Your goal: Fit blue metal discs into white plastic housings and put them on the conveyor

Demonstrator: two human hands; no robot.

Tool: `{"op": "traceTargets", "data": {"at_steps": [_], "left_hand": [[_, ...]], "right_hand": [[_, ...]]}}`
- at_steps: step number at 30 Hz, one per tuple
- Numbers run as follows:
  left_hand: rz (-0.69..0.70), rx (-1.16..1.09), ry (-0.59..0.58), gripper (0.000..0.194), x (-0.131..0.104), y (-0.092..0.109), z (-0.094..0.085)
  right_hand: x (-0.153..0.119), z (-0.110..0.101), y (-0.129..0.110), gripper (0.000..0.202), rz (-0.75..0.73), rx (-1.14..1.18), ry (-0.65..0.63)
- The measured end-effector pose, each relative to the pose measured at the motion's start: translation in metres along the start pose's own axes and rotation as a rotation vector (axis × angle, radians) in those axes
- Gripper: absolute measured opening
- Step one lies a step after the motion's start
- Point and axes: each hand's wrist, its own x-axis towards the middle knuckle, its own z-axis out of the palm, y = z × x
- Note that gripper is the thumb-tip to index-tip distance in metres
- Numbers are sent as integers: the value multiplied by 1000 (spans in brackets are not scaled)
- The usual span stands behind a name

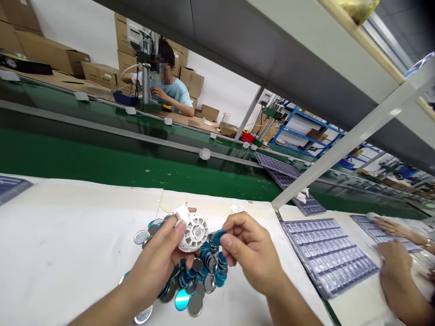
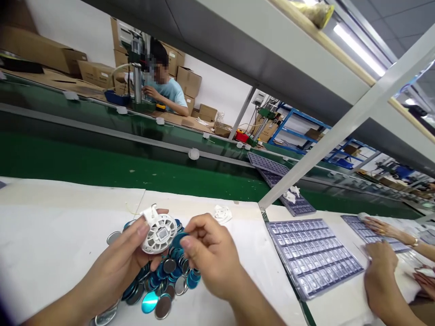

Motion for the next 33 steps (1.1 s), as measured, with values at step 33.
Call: {"op": "traceTargets", "data": {"at_steps": [33], "left_hand": [[-95, 162, -205, 75, -11, -18, -7]], "right_hand": [[-7, 56, 41, 76, 94, 499, -105]]}}
